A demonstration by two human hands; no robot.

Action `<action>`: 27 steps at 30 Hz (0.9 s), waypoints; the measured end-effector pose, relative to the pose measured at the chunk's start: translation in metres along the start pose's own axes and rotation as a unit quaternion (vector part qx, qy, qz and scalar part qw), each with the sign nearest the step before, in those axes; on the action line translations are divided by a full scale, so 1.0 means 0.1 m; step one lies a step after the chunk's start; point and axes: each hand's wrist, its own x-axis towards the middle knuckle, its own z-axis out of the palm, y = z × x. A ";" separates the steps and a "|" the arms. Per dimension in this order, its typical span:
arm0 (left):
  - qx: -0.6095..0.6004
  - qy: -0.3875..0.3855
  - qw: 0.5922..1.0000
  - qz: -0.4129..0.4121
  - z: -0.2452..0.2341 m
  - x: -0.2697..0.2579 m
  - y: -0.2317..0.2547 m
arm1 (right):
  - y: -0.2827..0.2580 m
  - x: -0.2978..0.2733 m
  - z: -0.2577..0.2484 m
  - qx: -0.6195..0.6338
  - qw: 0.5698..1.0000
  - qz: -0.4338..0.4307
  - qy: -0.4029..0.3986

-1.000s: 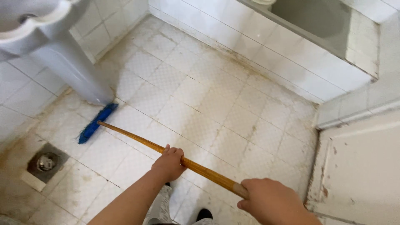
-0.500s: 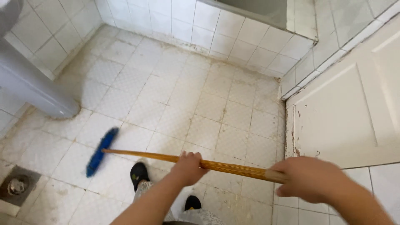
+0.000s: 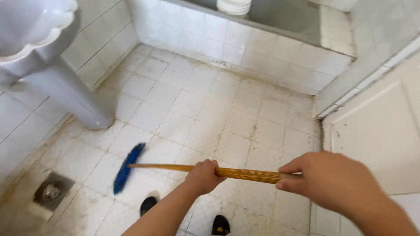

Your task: The user is cleaning a bathroom floor using a broom and a bucket of soapy water.

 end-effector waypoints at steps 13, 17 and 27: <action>-0.056 0.095 0.986 -0.127 -0.99 -0.38 -2.46 | -2.71 -0.02 0.03 0.060 0.988 -0.142 0.022; -0.042 0.078 0.985 -0.150 -1.33 -0.52 -2.99 | -3.50 0.05 0.02 0.064 0.981 -0.180 0.036; -0.016 0.047 0.979 -0.198 -1.93 -0.72 -3.83 | -4.56 0.06 0.02 0.071 0.964 -0.245 0.081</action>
